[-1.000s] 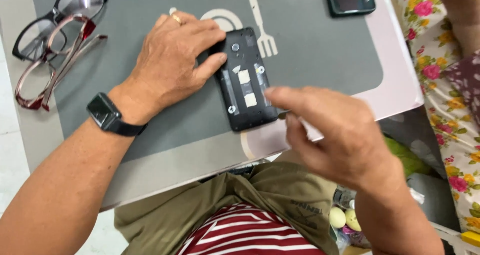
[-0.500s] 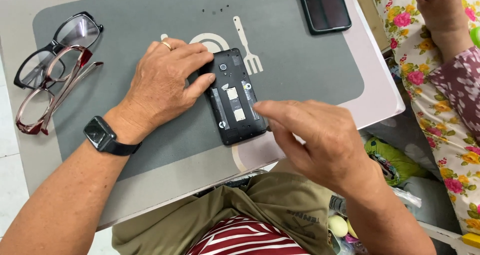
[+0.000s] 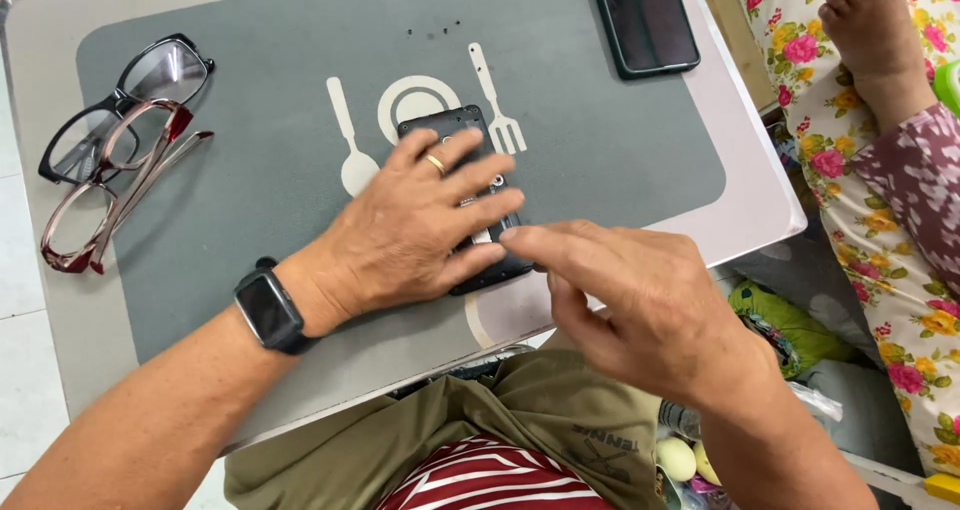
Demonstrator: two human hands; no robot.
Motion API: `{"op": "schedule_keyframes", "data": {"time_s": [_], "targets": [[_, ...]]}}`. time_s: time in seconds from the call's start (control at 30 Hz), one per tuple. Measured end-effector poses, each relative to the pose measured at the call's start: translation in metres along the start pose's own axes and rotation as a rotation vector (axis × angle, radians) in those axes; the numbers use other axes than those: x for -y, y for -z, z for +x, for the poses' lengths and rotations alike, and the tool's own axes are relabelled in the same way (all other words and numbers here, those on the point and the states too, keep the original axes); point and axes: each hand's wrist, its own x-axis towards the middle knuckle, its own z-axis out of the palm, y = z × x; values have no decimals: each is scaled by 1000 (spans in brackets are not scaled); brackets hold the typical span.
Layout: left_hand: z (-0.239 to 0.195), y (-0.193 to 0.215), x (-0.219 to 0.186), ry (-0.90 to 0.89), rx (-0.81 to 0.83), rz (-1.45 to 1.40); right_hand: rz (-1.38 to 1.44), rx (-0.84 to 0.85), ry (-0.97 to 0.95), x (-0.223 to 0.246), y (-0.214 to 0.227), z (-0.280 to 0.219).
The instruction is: The person uses a small screwdriver to remove screws from the back of a disassembled mobile phone. They carefully unscrew fasteners from various points on the device's rear casing and place the screws on the mat.
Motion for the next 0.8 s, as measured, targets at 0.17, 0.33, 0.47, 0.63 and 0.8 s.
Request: {"op": "schedule_keyframes", "data": {"time_s": [0.17,0.33,0.47,0.63,0.8], "targets": [[-3,-3,-1,22,85,-2,-44,-75,-18,-3,-7,0],[0,-6,-4,9,115,-20,59,-72,35,3,-8,8],[0,-5,-4,15,79,-62,6,-113,34,4,-9,9],[-2,3,-5,16,102,-97,-16,-82,31,6,-10,6],[-1,9,-4,14,109,-143,29,-89,20,12,-13,6]]}}
